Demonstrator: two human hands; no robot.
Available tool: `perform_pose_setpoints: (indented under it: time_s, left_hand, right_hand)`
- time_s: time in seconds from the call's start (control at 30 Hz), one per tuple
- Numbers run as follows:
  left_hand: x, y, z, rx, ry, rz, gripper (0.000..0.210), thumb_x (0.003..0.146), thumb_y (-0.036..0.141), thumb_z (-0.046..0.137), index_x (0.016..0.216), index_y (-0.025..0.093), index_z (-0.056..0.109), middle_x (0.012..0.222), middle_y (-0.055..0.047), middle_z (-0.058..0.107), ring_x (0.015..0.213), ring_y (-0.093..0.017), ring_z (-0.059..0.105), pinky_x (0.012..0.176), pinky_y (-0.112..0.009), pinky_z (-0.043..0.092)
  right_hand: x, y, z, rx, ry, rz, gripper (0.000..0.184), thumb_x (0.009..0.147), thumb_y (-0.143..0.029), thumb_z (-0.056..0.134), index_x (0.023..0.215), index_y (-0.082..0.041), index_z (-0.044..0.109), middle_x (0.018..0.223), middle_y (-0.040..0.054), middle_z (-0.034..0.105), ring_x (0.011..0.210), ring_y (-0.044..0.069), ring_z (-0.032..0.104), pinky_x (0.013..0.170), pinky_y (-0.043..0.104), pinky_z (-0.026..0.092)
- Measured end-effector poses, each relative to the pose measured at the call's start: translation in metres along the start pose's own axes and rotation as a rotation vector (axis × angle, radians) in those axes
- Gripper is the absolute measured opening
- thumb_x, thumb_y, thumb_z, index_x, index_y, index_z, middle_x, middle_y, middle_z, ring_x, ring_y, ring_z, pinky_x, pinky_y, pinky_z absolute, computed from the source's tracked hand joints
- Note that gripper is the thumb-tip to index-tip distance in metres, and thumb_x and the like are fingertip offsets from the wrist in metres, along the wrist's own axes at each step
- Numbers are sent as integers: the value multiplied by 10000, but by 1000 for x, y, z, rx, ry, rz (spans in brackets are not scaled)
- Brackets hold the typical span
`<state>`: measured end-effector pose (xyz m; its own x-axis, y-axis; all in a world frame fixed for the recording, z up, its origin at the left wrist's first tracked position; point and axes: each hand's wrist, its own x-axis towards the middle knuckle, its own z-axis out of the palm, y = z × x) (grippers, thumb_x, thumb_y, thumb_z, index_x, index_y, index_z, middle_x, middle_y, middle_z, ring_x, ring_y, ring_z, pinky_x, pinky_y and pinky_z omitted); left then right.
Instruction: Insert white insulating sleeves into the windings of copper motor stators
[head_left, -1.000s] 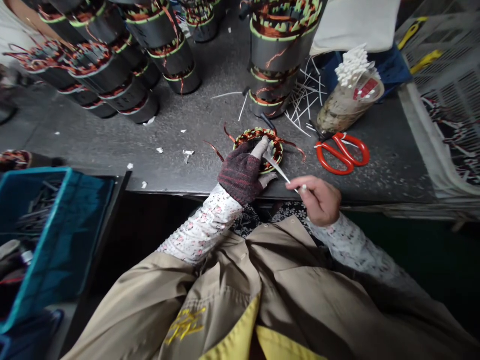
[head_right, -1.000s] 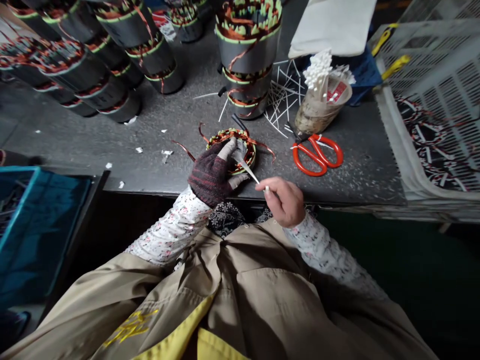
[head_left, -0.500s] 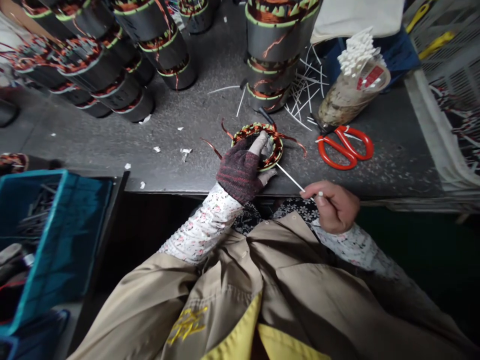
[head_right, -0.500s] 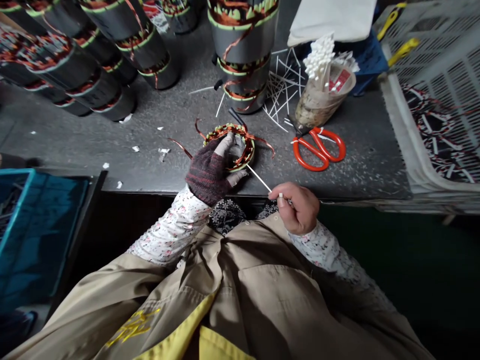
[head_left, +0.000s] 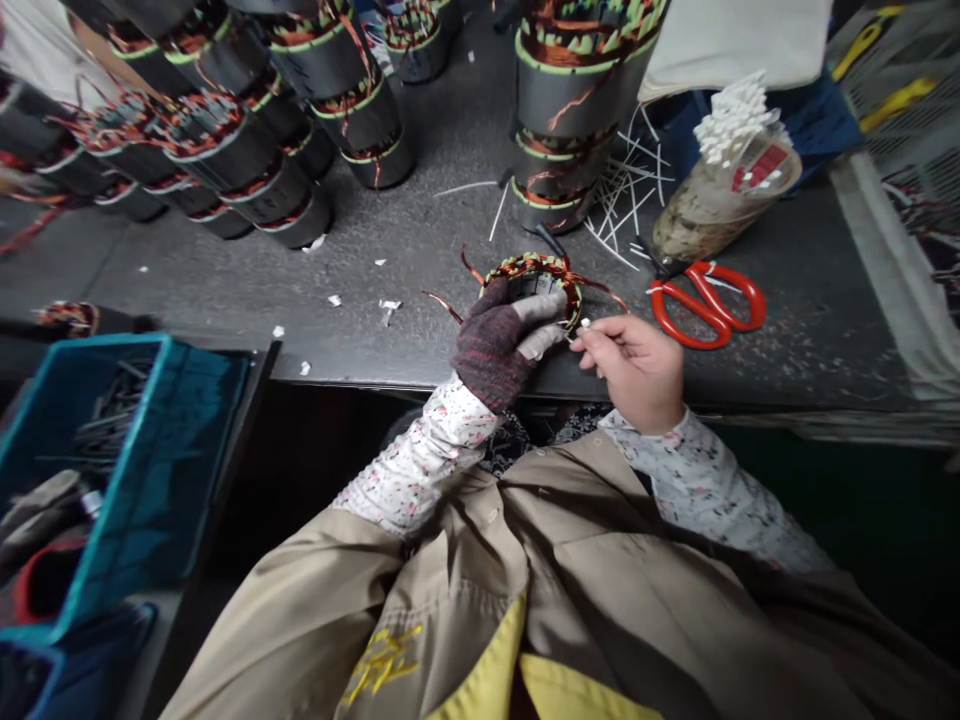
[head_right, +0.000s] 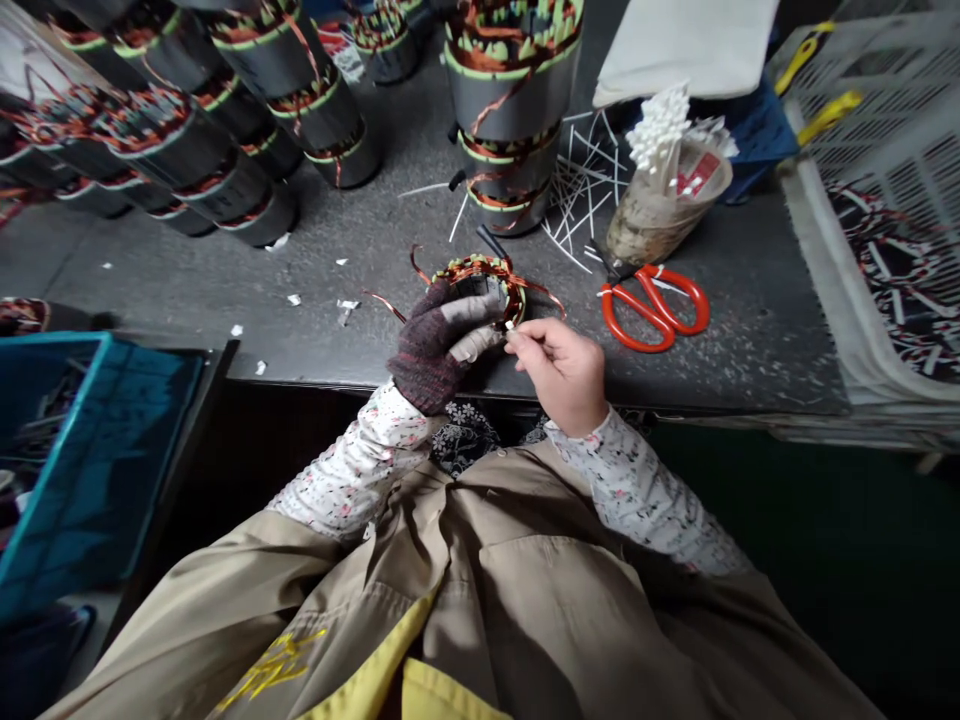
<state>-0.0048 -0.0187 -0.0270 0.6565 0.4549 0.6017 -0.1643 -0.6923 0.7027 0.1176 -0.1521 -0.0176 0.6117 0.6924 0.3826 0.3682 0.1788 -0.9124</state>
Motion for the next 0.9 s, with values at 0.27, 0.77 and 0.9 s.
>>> perform_pose_setpoints:
  time_s: [0.27,0.77,0.9]
  left_hand:
    - [6,5,-4,149,26,77,181,1003,334,687,1080,202,784,1059,-60,811,1093,-210,752,1036,-408,596]
    - [6,4,-7,272,-60,136,221,1010,315,672,1185,228,777,1104,-39,817,1086,-199,765,1072,-395,565]
    - [7,7,-10,303,-100,124,216,1037,319,620,1157,229,776,1064,-20,818,1061,-180,762,1094,-378,546]
  right_hand:
    - [14,-5,-11,-208,-115,-92,182,921,-295,617,764,-215,661,686,0,660,581,132,570,598,290,450]
    - [21,-4,-9,-350,-136,-93,149,842,-266,634,701,-220,633,605,-10,605,519,134,518,550,301,374]
    - [25,-10,-6,-429,-187,-95,223,865,-343,628,684,-220,584,667,7,592,532,133,466,557,318,337]
